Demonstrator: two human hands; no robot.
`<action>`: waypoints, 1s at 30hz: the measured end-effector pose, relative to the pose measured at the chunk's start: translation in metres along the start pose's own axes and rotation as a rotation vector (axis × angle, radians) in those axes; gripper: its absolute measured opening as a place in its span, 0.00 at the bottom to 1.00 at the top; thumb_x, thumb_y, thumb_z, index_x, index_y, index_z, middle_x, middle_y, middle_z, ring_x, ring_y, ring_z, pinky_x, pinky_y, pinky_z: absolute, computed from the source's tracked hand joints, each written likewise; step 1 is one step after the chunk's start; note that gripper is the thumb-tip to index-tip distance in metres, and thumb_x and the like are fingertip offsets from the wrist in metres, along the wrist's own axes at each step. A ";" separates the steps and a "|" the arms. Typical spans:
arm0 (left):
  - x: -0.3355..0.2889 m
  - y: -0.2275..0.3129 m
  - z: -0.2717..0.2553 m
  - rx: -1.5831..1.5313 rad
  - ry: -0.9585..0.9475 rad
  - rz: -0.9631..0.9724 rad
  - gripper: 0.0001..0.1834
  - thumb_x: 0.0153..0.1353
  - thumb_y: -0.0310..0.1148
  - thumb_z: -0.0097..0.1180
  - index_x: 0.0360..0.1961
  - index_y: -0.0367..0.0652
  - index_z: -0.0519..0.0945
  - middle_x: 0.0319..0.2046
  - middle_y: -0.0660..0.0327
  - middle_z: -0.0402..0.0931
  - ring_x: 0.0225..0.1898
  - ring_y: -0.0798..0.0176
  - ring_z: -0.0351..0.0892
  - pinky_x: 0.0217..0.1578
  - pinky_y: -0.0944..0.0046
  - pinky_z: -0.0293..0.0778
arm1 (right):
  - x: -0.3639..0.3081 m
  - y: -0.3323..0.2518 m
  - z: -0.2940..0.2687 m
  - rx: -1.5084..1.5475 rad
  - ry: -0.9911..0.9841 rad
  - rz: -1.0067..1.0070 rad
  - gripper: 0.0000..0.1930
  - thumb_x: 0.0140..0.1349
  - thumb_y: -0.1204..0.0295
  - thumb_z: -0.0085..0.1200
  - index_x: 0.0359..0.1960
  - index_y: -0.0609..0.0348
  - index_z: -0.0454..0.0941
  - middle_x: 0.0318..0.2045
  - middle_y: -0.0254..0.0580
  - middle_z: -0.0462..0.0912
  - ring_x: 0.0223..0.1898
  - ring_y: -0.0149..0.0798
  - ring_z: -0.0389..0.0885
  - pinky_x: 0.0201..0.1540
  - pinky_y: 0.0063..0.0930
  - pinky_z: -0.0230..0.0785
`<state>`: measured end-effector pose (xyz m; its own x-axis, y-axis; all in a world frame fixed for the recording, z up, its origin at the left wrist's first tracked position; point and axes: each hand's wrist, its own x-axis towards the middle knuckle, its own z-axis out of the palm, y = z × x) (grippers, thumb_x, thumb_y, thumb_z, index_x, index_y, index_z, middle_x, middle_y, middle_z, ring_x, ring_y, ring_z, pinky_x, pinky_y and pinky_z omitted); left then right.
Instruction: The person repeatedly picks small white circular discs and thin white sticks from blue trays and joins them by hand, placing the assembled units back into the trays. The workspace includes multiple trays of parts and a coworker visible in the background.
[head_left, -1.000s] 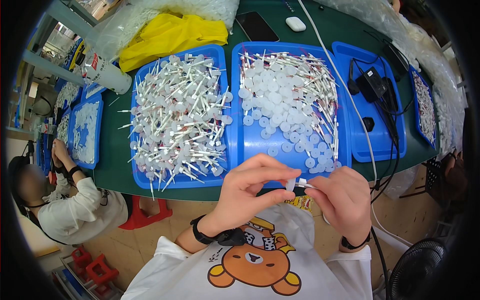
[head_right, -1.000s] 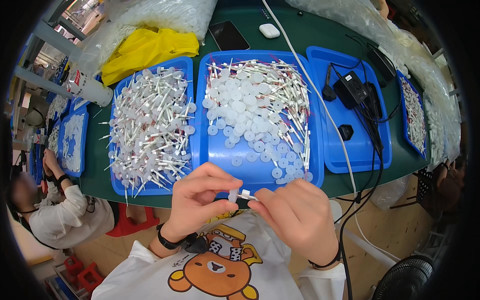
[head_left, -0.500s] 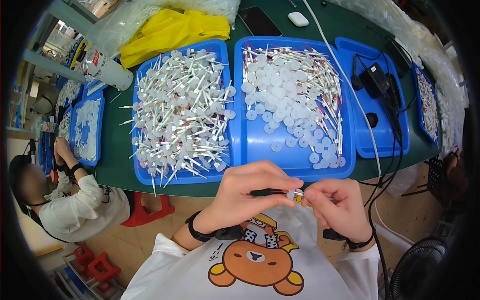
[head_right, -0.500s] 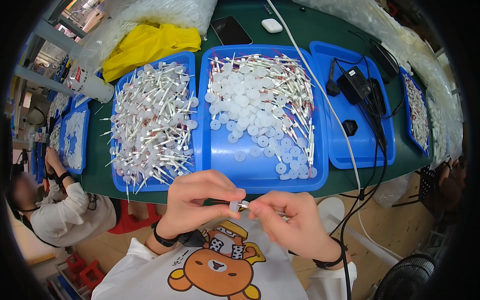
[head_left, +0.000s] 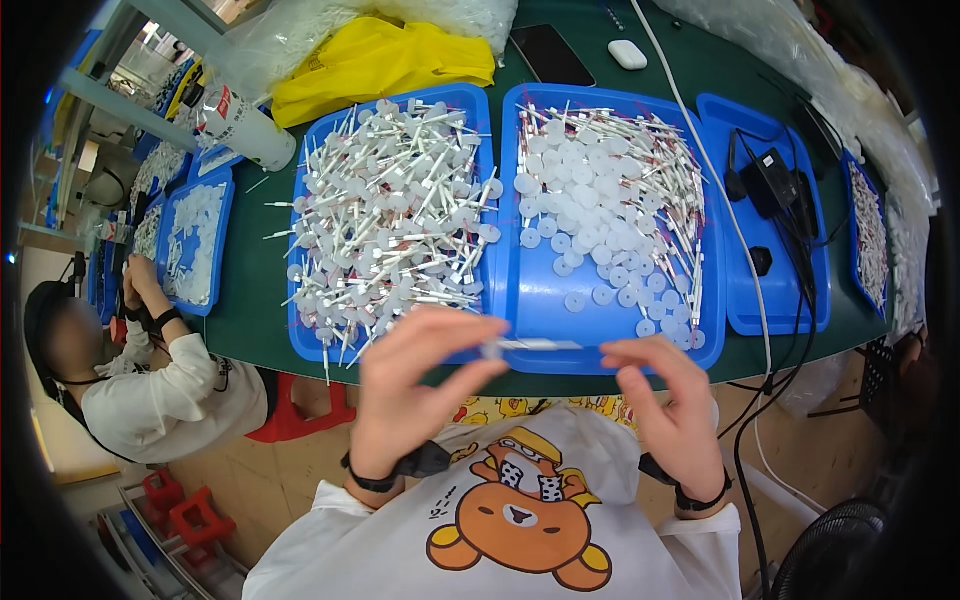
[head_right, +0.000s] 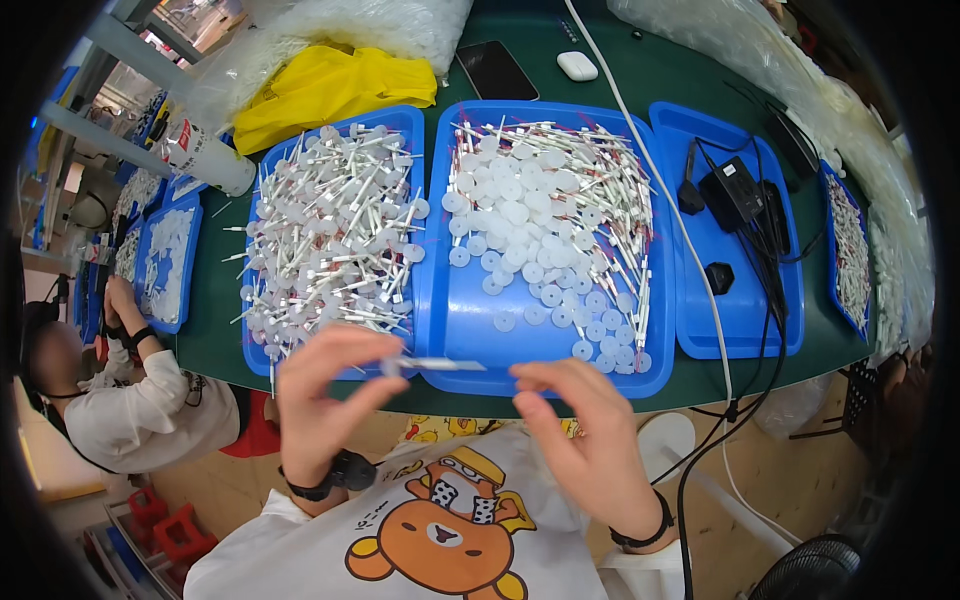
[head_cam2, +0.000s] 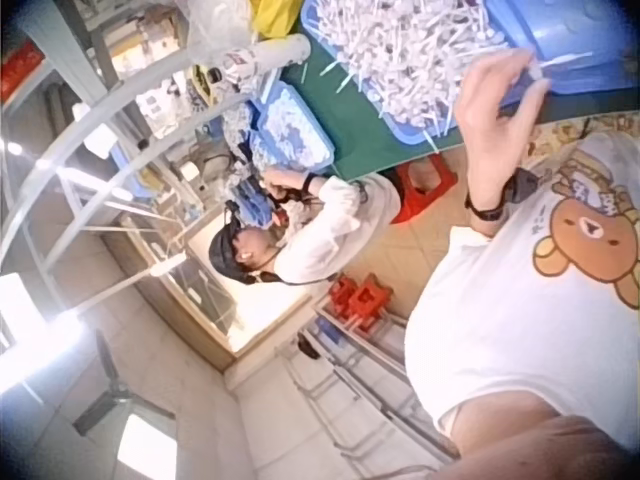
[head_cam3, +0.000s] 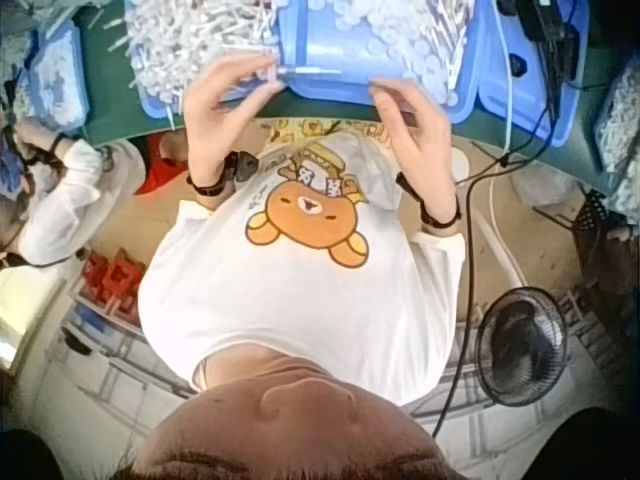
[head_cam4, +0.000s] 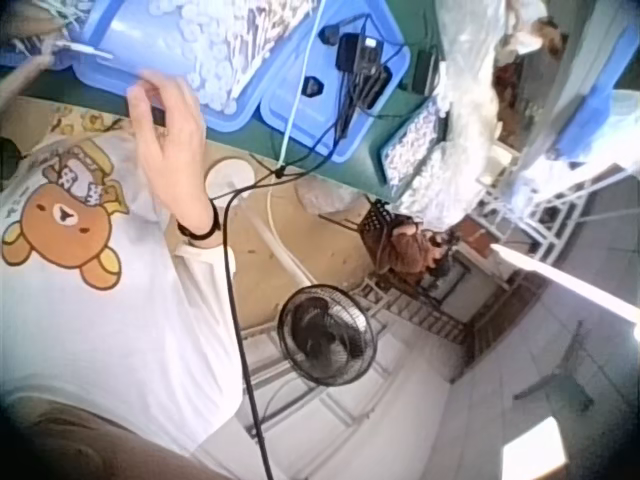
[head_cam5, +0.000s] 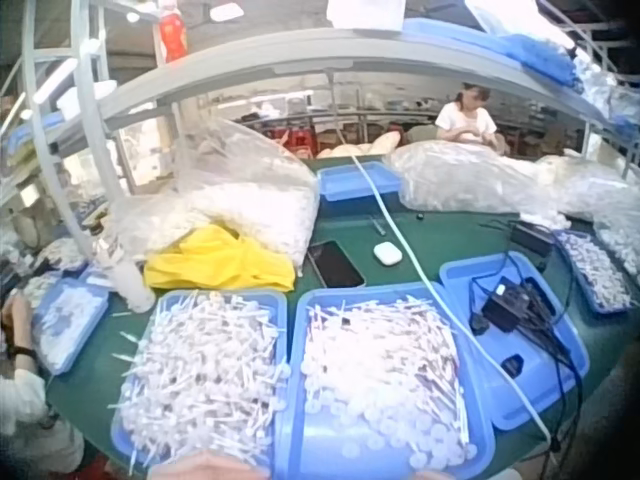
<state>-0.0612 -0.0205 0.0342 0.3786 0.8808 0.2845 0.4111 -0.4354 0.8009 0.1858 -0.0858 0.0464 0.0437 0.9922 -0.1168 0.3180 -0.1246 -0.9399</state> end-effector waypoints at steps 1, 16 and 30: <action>-0.003 -0.005 -0.013 0.130 0.067 -0.033 0.21 0.47 0.24 0.73 0.46 0.41 0.87 0.43 0.57 0.83 0.44 0.56 0.82 0.45 0.60 0.77 | 0.000 -0.001 -0.001 -0.019 0.095 -0.001 0.08 0.65 0.76 0.57 0.43 0.68 0.82 0.35 0.46 0.83 0.38 0.39 0.82 0.44 0.29 0.73; 0.021 -0.011 0.087 0.417 -0.211 0.142 0.28 0.57 0.34 0.65 0.60 0.46 0.75 0.63 0.50 0.67 0.64 0.44 0.64 0.65 0.44 0.58 | 0.029 0.036 -0.049 -0.783 0.099 -0.161 0.18 0.61 0.72 0.61 0.52 0.63 0.75 0.56 0.55 0.74 0.57 0.58 0.74 0.60 0.41 0.67; 0.017 -0.018 0.112 0.370 -0.058 0.129 0.35 0.58 0.38 0.65 0.63 0.34 0.69 0.65 0.43 0.62 0.65 0.37 0.61 0.63 0.44 0.62 | 0.225 0.032 -0.008 -0.973 -0.071 -0.023 0.32 0.68 0.47 0.49 0.66 0.54 0.68 0.65 0.62 0.65 0.65 0.74 0.62 0.64 0.68 0.57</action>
<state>0.0300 -0.0187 -0.0344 0.4881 0.8074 0.3316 0.6244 -0.5884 0.5137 0.2135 0.1339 -0.0072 -0.0192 0.9884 -0.1504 0.9624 -0.0225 -0.2707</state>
